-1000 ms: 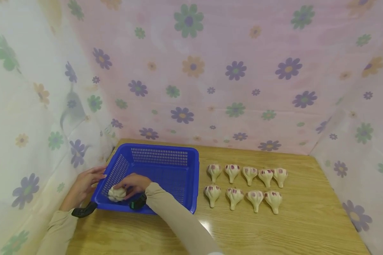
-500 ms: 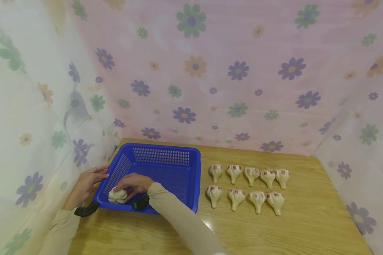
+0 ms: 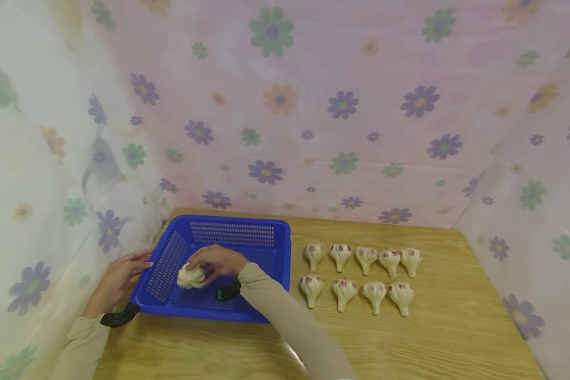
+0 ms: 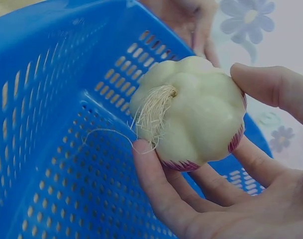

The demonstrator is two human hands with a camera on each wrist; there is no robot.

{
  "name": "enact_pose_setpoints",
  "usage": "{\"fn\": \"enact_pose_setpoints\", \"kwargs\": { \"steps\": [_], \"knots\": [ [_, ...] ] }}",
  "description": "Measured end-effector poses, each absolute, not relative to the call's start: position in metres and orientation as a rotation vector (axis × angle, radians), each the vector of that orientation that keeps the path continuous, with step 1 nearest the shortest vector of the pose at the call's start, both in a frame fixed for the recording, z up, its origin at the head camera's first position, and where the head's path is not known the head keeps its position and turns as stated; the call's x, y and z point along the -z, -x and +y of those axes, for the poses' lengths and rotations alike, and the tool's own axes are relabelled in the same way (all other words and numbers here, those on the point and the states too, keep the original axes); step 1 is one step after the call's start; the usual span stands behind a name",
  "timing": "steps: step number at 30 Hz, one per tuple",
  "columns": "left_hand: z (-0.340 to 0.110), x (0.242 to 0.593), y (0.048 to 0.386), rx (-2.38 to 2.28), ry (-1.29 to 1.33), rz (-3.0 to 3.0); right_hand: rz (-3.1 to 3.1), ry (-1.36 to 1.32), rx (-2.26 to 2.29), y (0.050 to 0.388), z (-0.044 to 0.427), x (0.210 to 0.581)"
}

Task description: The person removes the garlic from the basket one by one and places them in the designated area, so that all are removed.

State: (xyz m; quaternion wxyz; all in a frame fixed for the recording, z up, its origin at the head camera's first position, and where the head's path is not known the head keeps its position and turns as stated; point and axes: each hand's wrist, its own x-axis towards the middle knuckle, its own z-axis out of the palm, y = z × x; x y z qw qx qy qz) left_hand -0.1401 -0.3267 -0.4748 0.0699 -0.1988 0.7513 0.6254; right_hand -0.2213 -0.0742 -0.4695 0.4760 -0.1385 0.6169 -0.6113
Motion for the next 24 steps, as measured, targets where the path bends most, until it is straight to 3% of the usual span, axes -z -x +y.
{"fn": "enact_pose_setpoints", "kwargs": {
  "steps": [24],
  "knots": [
    [-0.326,0.47,0.138,-1.846,0.547,2.261,1.637,0.327,1.564,0.231,0.012,0.45]
  ]
}}
